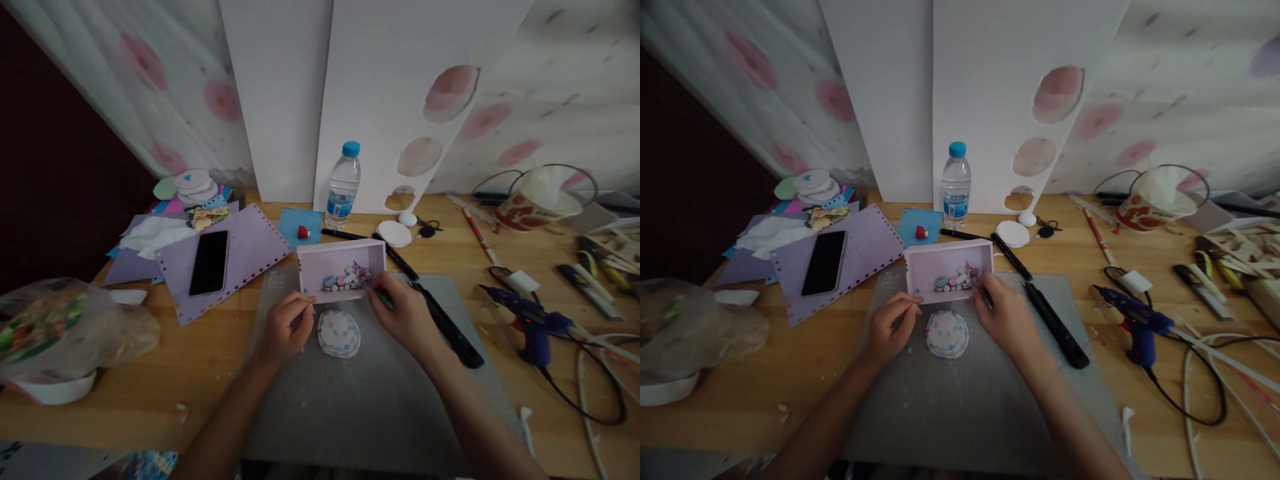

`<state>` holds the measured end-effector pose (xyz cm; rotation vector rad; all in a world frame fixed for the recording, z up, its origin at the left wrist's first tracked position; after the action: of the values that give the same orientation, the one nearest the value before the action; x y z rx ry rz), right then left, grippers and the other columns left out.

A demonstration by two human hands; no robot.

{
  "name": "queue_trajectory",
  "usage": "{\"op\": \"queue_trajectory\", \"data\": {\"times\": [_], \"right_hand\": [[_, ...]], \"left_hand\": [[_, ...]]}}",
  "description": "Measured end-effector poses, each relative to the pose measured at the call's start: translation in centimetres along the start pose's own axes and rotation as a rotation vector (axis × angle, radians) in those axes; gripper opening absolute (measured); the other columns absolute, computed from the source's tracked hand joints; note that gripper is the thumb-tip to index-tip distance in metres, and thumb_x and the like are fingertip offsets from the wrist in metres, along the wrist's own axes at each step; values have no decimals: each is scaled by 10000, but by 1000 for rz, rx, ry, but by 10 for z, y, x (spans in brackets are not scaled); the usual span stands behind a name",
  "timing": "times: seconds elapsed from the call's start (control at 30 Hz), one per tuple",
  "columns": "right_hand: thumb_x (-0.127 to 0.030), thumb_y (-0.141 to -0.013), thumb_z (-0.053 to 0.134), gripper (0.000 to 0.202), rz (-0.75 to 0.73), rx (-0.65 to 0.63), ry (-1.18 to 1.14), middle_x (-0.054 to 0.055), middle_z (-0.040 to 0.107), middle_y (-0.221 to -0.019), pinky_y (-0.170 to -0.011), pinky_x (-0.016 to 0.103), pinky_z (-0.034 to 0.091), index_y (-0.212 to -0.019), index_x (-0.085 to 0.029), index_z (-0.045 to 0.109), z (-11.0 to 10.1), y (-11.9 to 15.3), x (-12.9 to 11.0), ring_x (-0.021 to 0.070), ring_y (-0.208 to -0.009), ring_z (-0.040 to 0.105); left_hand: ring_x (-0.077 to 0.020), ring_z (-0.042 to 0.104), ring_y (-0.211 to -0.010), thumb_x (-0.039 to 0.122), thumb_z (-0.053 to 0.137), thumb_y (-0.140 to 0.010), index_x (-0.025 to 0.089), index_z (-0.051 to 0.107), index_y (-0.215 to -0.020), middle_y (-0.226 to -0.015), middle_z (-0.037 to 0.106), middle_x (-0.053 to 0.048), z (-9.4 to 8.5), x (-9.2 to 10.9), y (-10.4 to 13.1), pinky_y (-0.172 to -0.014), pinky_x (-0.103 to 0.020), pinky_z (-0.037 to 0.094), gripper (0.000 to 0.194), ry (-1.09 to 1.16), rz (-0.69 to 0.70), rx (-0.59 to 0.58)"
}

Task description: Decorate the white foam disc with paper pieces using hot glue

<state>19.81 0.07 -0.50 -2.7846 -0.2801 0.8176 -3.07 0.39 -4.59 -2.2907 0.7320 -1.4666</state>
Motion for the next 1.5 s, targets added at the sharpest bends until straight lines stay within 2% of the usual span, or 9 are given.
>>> {"op": "queue_trajectory", "data": {"times": [0.2,0.37,0.5,0.67,0.93,1.07,1.23,1.4,1.5], "right_hand": [[-283,-920,507,107,-60,15,-95,12,577,-704,-549,242,402,-870,-199,551,9,-5,-12,139,-583,532],[-264,-926,526,90,-138,-30,-211,40,627,-818,-654,264,481,-951,-198,582,7,-2,-14,161,-716,609],[-266,-914,560,107,-67,54,-271,45,676,-915,-738,284,517,-999,-209,590,-3,5,-1,177,-828,654],[-289,-900,584,120,5,121,-254,49,691,-921,-716,293,536,-984,-205,601,-9,9,10,191,-828,672],[-253,-935,529,108,-166,-22,-192,49,673,-886,-725,294,528,-993,-203,605,1,7,-4,187,-829,660],[-270,-951,494,149,-179,73,-52,73,664,-917,-768,327,519,-1021,-200,605,3,2,5,209,-864,649],[-292,-938,514,147,-92,228,-9,74,682,-916,-730,313,519,-1018,-214,611,-10,0,16,204,-833,659],[-300,-922,531,127,-55,235,-82,63,702,-887,-717,318,525,-964,-223,623,-17,5,14,206,-808,673],[-282,-918,536,107,-89,157,-124,52,700,-852,-713,306,528,-924,-218,622,-13,7,12,199,-799,675]], "left_hand": [[-166,661,-828,96,503,-876,160,610,-732,-794,676,-64,0,1,0,-731,-267,498,191,7,-12,-1],[-168,659,-821,104,502,-877,159,614,-728,-829,685,-75,-1,1,0,-736,-274,501,194,-14,-20,6],[-166,659,-812,106,501,-879,159,616,-728,-825,686,-76,0,0,0,-733,-275,505,197,-8,-16,11],[-167,660,-803,108,499,-877,160,619,-733,-829,685,-80,-1,2,-1,-713,-277,513,195,-11,-17,17],[-167,655,-782,113,487,-883,167,615,-726,-806,679,-71,-1,4,-2,-681,-278,516,209,-22,-25,8],[-167,655,-781,124,485,-887,168,617,-728,-819,681,-73,-1,3,-2,-682,-279,517,212,-21,-39,6],[-170,654,-770,145,490,-892,169,623,-735,-829,685,-77,-1,3,-2,-686,-288,521,207,-17,-45,5],[-172,652,-773,158,484,-899,171,624,-740,-846,686,-80,-1,3,-1,-685,-294,526,212,-10,-57,1],[-171,652,-778,155,487,-897,167,628,-744,-861,686,-83,0,3,-1,-697,-295,529,209,-11,-66,3]]}}
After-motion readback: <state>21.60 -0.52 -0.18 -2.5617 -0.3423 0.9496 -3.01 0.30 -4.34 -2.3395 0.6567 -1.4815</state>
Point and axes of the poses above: each hand's wrist, its own y-axis away from the middle knuckle, its own z-axis out of the palm, x = y × z, the point moved 1 cm from there along -y, towards the middle knuckle
